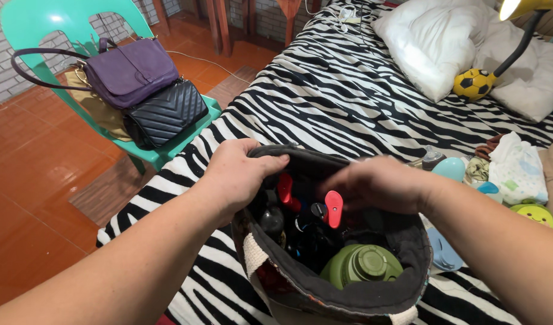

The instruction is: The person opens a purple handbag on a bed, places a phone and a wallet inside, arranges the inner pockets, and closes it. They then open a larger patterned tote bag and place a green water bottle, a hair dryer, and a folded yellow umbrella inside before adjusting the bag's opening.

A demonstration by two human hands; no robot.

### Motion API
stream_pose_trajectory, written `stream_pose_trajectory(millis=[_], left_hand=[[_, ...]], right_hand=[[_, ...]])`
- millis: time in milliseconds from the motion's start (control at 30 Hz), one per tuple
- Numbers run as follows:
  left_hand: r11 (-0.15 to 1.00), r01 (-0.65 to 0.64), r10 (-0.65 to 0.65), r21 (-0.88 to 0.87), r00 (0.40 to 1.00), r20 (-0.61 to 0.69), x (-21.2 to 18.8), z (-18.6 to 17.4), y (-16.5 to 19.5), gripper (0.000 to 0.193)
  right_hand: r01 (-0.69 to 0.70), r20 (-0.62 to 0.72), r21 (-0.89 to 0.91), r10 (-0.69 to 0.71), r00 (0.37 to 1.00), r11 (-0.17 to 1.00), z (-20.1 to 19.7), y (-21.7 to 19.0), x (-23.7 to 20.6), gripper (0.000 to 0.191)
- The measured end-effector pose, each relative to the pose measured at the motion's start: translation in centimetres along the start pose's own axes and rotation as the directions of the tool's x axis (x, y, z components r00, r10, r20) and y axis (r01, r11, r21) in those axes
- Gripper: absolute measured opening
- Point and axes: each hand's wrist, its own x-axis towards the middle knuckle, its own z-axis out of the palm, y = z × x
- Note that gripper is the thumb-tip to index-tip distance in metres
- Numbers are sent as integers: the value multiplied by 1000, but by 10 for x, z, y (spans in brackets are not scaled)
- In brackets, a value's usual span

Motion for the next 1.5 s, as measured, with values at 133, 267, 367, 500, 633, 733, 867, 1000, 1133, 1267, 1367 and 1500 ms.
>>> stream_pose_trajectory(millis=[133,267,367,500,633,733,867,1000,1133,1267,1367,1500], left_hand=[[996,36,-34,-76,999,24,3,-1,0,23],[991,60,-61,-116,998,-4,6,-3,-2,24],[990,66,-67,-126,998,1,7,-1,-7,24],[994,51,-50,-96,999,10,10,7,-8,24],[990,34,-34,-138,999,8,14,5,-7,22],[986,49,-50,-160,999,-6,16,-2,-6,20],[990,-39,42,-136,999,14,19,2,-6,18],[997,-54,57,62,997,-56,23,9,-4,22],[991,-80,68,-103,991,-113,26,-2,-4,19],[983,-111,118,145,992,-36,29,-3,-10,22],[998,-26,26,53,1000,-8,36,-2,-13,21],[999,43,-42,-18,998,54,45,-13,-19,23]], right_hand=[[-218,-239,-799,37,970,561,15,2,1,54],[-396,-409,-900,-37,912,182,28,23,1,52],[-301,-260,-883,159,953,359,28,48,8,46],[-254,-179,-881,216,960,399,25,64,25,40],[-184,-162,-878,87,983,443,14,45,10,28],[266,63,-846,-408,911,463,2,34,-26,21],[243,-170,-749,-534,828,616,2,43,-49,18],[73,-381,-705,-464,800,705,6,43,-50,20],[303,-419,-489,-526,740,818,11,40,-66,22],[-100,-414,-644,-236,879,759,17,44,-51,27],[-194,-355,-818,-210,911,542,20,34,-29,29],[59,-421,-691,-468,777,720,41,-2,-21,33]])
